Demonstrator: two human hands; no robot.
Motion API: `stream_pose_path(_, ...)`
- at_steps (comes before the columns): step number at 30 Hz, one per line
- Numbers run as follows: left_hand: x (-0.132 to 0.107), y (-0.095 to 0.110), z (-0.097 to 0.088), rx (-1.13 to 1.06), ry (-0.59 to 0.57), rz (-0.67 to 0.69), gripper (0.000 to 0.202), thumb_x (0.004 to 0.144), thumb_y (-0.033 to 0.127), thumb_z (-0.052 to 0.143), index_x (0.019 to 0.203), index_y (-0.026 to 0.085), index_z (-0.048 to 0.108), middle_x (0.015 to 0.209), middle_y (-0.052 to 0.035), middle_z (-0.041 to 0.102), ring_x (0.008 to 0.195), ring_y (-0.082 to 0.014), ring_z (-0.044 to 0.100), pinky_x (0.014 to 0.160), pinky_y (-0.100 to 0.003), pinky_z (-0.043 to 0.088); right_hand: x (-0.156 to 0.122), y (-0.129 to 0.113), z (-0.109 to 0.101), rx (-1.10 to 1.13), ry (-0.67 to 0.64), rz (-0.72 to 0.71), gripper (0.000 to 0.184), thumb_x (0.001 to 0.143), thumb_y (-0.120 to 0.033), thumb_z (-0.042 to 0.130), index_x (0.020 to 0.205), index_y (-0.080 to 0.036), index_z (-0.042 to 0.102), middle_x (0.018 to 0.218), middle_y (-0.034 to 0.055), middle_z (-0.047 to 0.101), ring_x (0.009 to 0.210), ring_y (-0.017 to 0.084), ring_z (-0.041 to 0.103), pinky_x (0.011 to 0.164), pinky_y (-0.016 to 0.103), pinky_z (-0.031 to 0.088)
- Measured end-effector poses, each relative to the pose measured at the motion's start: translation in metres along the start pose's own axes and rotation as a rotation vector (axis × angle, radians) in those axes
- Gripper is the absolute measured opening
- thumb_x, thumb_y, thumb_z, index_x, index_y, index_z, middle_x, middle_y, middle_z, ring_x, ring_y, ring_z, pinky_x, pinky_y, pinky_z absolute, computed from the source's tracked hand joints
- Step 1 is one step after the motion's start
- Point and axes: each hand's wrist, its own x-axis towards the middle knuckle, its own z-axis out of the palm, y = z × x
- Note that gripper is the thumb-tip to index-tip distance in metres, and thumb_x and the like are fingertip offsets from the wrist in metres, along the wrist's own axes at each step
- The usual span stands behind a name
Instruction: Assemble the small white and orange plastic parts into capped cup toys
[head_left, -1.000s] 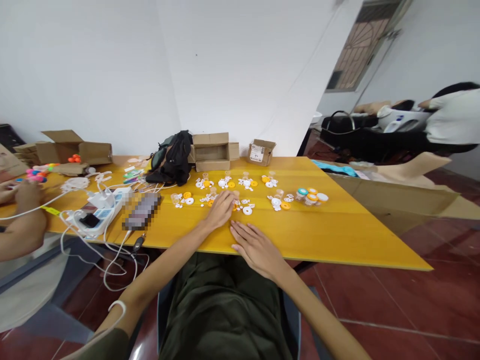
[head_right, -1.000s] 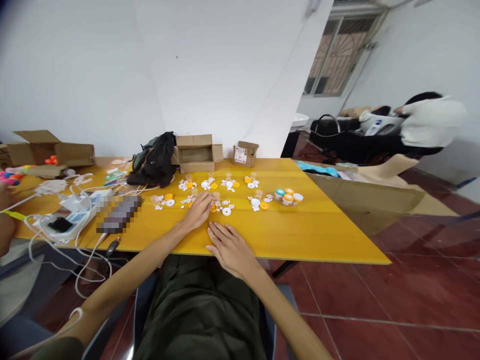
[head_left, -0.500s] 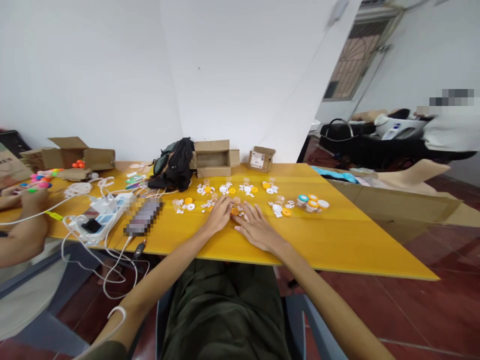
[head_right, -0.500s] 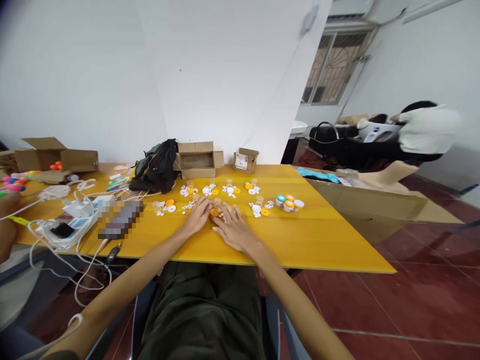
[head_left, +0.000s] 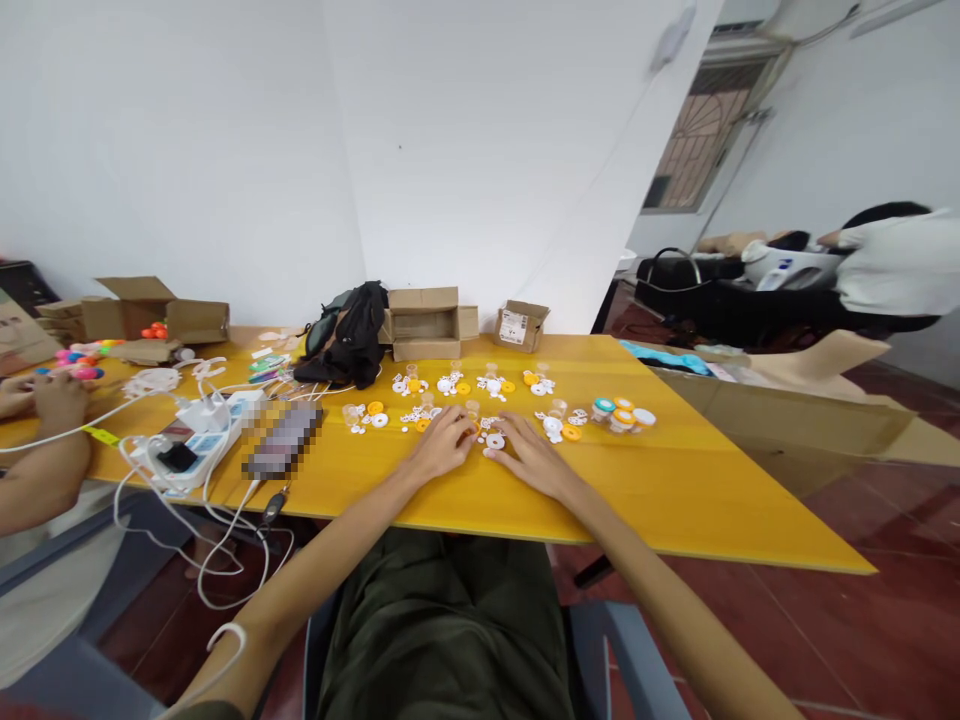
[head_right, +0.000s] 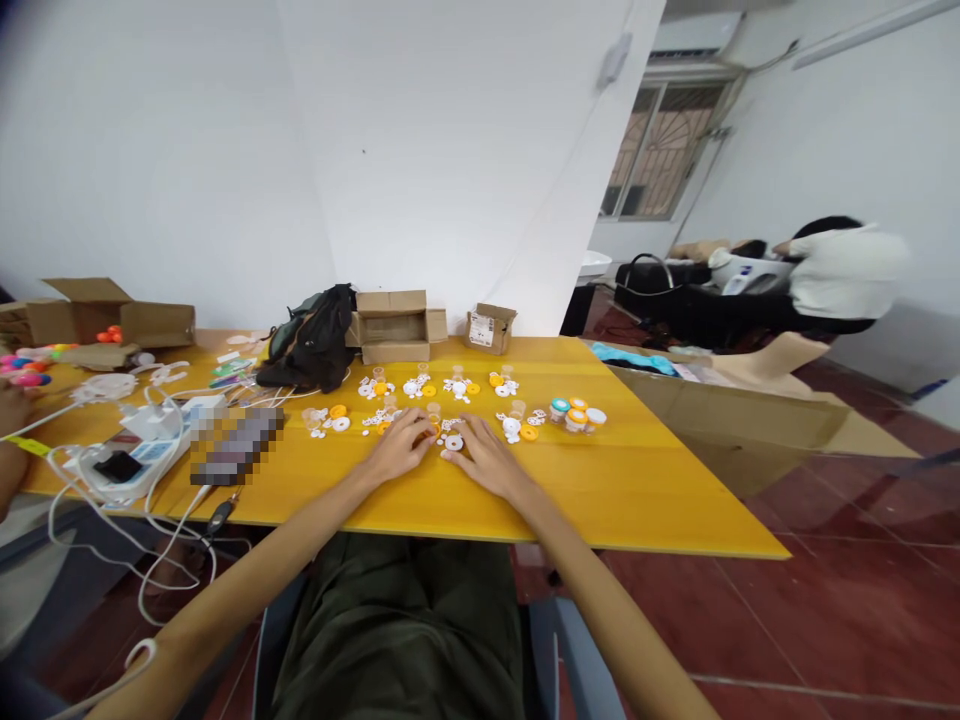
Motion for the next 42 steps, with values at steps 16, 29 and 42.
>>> stream_pose_path(16,0.000,0.005,-0.004,0.034,-0.061,0.101,0.025,0.092,0.012,0.053,0.106,0.025,0.069,0.118,-0.0096,0.058,0.115,-0.0267,0.055,0.101,-0.044,0.049,0.011,0.011,0.002,0.095,-0.015,-0.056,0.041,0.101,-0.044,0.045,0.138,-0.032,0.060,0.148,0.0082,0.058,0.134,0.028,0.058,0.111,0.048,0.049)
stream_pose_path(29,0.001,0.007,-0.005,0.036,-0.101,0.088,0.019,0.094,0.017,0.055,0.100,0.024,0.071,0.119,-0.0105,0.056,0.118,-0.0275,0.053,0.104,-0.044,0.047,-0.025,0.039,-0.039,-0.204,0.314,0.080,0.039,0.100,-0.034,0.039,0.130,-0.028,0.064,0.131,0.0134,0.068,0.123,0.035,0.062,0.106,0.058,0.046)
stream_pose_path(42,0.003,0.013,-0.009,0.047,-0.109,0.101,0.014,0.094,0.022,0.058,0.101,0.022,0.070,0.124,-0.0107,0.056,0.117,-0.0274,0.053,0.103,-0.043,0.047,-0.029,0.104,-0.078,-0.661,0.330,0.233,0.021,0.090,-0.021,0.052,0.098,-0.020,0.072,0.117,0.0166,0.074,0.111,0.033,0.064,0.087,0.043,0.047)
